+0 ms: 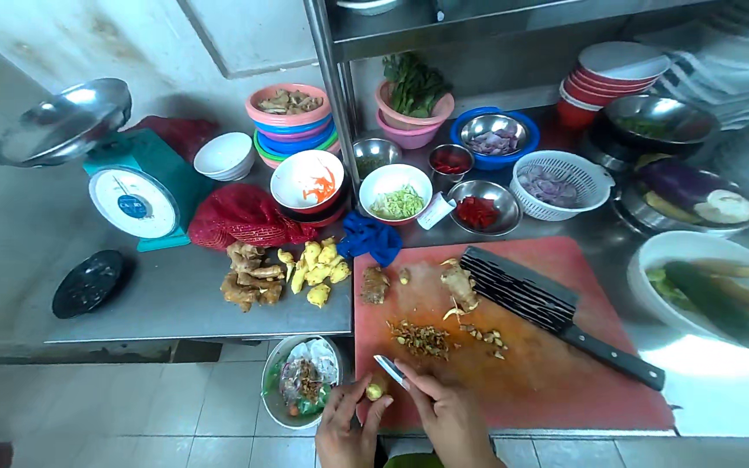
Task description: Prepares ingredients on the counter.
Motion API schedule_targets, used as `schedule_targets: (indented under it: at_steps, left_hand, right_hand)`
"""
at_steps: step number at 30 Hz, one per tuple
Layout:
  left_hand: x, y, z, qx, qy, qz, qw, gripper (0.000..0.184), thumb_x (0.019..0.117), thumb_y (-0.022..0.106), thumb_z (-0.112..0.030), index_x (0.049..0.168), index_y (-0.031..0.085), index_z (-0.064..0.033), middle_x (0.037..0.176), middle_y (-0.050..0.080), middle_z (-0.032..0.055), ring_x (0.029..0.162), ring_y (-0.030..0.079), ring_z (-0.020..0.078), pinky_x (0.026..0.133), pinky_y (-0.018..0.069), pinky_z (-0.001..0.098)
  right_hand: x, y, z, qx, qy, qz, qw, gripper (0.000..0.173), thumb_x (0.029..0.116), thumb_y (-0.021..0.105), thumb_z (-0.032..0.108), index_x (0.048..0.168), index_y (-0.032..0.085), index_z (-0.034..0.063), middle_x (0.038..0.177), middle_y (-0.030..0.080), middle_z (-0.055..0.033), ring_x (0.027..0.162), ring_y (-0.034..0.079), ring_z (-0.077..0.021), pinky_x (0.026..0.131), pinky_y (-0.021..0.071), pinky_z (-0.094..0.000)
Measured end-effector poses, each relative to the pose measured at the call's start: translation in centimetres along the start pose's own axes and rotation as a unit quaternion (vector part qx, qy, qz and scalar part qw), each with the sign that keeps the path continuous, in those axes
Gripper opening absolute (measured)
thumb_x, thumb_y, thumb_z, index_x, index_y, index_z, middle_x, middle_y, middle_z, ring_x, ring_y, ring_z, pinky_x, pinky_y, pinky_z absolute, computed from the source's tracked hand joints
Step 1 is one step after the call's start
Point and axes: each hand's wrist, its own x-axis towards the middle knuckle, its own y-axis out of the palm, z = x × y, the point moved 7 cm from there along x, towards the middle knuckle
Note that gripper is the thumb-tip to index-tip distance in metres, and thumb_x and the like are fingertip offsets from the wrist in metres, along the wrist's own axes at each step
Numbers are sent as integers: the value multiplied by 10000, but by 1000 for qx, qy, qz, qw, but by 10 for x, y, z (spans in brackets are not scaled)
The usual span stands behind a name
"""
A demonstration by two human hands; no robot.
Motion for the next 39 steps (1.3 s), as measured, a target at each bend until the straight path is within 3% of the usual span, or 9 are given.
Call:
schedule_targets:
  at_steps: [6,11,15,19,22,27,30,34,39]
  left_hand:
    - [-2,-1,3,-26,-12,3,1000,368,767,860,-153,1062,770,48,938,718,165,877,722,113,816,601,214]
    - [-2,2,1,-24,17,11,1000,351,774,852,-171,1051,778,31,935,721,150,886,714,108,825,591,205]
    - [-1,1,-2,-30,25,18,999,351,783,850,-153,1058,772,49,911,709,163,858,711,110,815,591,199]
    - [-4,1,-3,1,50,4,999,354,774,846,-193,1042,785,30,872,707,133,837,689,93,816,562,173]
    - [0,1,-7,-3,48,11,999,350,784,840,-168,1060,778,39,916,710,151,871,697,96,827,564,174]
    - [-6,5,-7,-16,63,20,998,305,811,814,-126,1070,777,29,1033,690,171,988,681,85,889,549,160]
    - [-5,4,-10,-4,73,27,997,304,824,806,-125,1088,776,23,1038,693,176,1017,673,108,924,533,170]
    - [-7,4,-8,9,62,32,998,306,838,785,-115,1108,769,28,1052,692,180,1035,671,130,938,529,182]
    - [-1,-5,-7,40,62,35,997,292,866,762,-105,1113,758,52,989,696,188,960,681,192,904,548,241]
  right_hand:
    - [-2,9,0,-162,10,54,985,373,924,653,54,1209,793,249,985,750,-175,756,741,-362,586,588,-532]
    - [2,3,29,-147,-32,-14,988,366,880,676,63,1151,816,266,892,753,-116,677,731,-293,512,574,-480]
    - [7,10,8,-184,92,138,969,384,1028,551,149,1325,722,321,1128,736,-163,928,733,-365,743,590,-537]
    - [1,10,20,-169,36,74,982,384,956,621,99,1250,771,295,1015,750,-165,768,742,-349,594,592,-515]
    - [6,16,3,-195,128,208,950,437,1054,492,157,1408,649,359,1278,693,-166,1034,715,-382,820,579,-552]
    - [4,12,21,-171,65,137,974,412,996,564,117,1315,729,319,1141,741,-162,867,746,-365,672,597,-528]
    - [7,17,7,-189,112,215,952,447,1042,491,129,1404,656,334,1251,690,-176,1012,715,-383,805,583,-545]
    - [3,11,26,-170,27,102,980,423,950,609,75,1278,753,301,1047,744,-155,798,742,-337,609,592,-498]
    - [9,17,9,-199,126,265,935,483,1043,471,124,1446,615,346,1304,677,-178,1057,708,-392,821,576,-558]
